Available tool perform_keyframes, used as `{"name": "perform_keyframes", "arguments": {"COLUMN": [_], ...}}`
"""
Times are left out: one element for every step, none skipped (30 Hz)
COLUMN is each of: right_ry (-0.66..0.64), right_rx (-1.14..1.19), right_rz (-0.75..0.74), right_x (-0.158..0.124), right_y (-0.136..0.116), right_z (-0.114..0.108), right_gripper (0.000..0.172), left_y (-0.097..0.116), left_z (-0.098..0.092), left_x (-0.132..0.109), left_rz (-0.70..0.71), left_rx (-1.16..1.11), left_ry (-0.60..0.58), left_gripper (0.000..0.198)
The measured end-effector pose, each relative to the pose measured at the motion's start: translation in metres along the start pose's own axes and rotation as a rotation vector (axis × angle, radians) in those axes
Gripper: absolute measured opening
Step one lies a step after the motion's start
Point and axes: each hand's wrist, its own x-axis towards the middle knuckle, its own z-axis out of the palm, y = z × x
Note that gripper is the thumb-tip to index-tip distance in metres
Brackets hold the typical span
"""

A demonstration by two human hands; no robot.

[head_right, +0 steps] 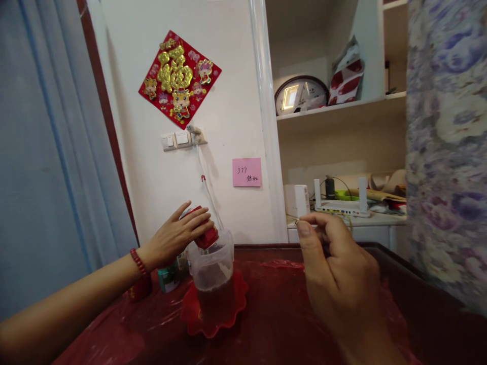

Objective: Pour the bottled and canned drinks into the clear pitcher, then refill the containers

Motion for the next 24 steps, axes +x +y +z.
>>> {"name": "perform_keyframes", "arguments": {"right_ry": [0.0, -0.001, -0.001, 0.001, 0.005, 0.012, 0.009, 0.005, 0.0, -0.004, -0.006, -0.007, -0.004, -0.001, -0.002, -0.002, -0.004, -0.008, -0.014, -0.015, -0.016, -0.016, -0.013, -0.005], "right_rx": [0.006, 0.01, 0.009, 0.002, -0.005, -0.011, -0.016, -0.013, -0.006, 0.001, 0.008, 0.011, 0.012, 0.011, 0.008, 0.005, -0.001, -0.01, -0.018, -0.024, -0.029, -0.033, -0.038, -0.048], "right_rz": [-0.001, -0.001, -0.002, -0.001, 0.001, 0.008, 0.019, 0.027, 0.034, 0.041, 0.044, 0.047, 0.05, 0.055, 0.06, 0.058, 0.056, 0.054, 0.052, 0.054, 0.06, 0.07, 0.079, 0.087], "right_x": [0.0, -0.001, -0.001, -0.001, -0.001, -0.001, -0.002, -0.002, -0.002, -0.002, -0.002, -0.002, -0.002, -0.002, -0.002, -0.002, -0.002, -0.002, -0.001, -0.001, -0.001, 0.0, 0.0, 0.001], "right_y": [0.0, 0.0, 0.0, -0.001, -0.001, -0.002, -0.002, -0.003, -0.004, -0.005, -0.006, -0.007, -0.008, -0.008, -0.008, -0.007, -0.006, -0.006, -0.005, -0.004, -0.004, -0.004, -0.005, -0.006], "right_z": [0.0, 0.0, 0.001, 0.0, 0.0, 0.0, 0.0, -0.001, -0.001, -0.001, -0.001, -0.001, -0.001, -0.001, -0.001, -0.001, -0.001, 0.0, 0.0, 0.0, 0.0, -0.001, -0.001, -0.002], "right_gripper": [0.048, 0.048, 0.048, 0.048, 0.048, 0.047, 0.046, 0.045, 0.043, 0.042, 0.042, 0.042, 0.042, 0.044, 0.045, 0.046, 0.046, 0.045, 0.045, 0.046, 0.047, 0.048, 0.049, 0.049], "left_y": [0.0, -0.001, -0.003, -0.005, -0.007, -0.009, -0.01, -0.012, -0.012, -0.013, -0.014, -0.014, -0.014, -0.014, -0.014, -0.014, -0.013, -0.012, -0.01, -0.008, -0.005, -0.003, -0.002, -0.001], "left_z": [0.001, 0.001, 0.001, 0.002, 0.002, 0.001, 0.001, 0.001, 0.001, 0.001, 0.001, 0.002, 0.002, 0.003, 0.004, 0.004, 0.004, 0.004, 0.004, 0.003, 0.002, 0.002, 0.001, 0.001], "left_x": [0.001, 0.002, 0.003, 0.005, 0.007, 0.008, 0.01, 0.01, 0.011, 0.01, 0.01, 0.009, 0.008, 0.008, 0.007, 0.007, 0.008, 0.008, 0.009, 0.01, 0.01, 0.01, 0.01, 0.01], "left_rz": [0.01, 0.022, 0.031, 0.032, 0.02, -0.005, -0.034, -0.049, -0.038, -0.01, 0.013, 0.011, -0.01, -0.031, -0.04, -0.034, -0.026, -0.026, -0.035, -0.054, -0.073, -0.084, -0.103, -0.151], "left_rx": [-0.01, -0.021, -0.029, -0.03, -0.024, -0.01, 0.005, 0.018, 0.022, 0.021, 0.016, 0.011, 0.009, 0.006, 0.001, -0.004, -0.01, -0.014, -0.018, -0.024, -0.036, -0.063, -0.105, -0.164], "left_ry": [0.004, 0.011, 0.025, 0.044, 0.062, 0.081, 0.099, 0.107, 0.102, 0.093, 0.088, 0.089, 0.094, 0.101, 0.104, 0.103, 0.102, 0.103, 0.103, 0.101, 0.094, 0.085, 0.076, 0.078], "left_gripper": [0.044, 0.044, 0.044, 0.043, 0.044, 0.044, 0.044, 0.043, 0.043, 0.043, 0.042, 0.042, 0.042, 0.042, 0.043, 0.043, 0.045, 0.046, 0.048, 0.05, 0.051, 0.053, 0.055, 0.057]}}
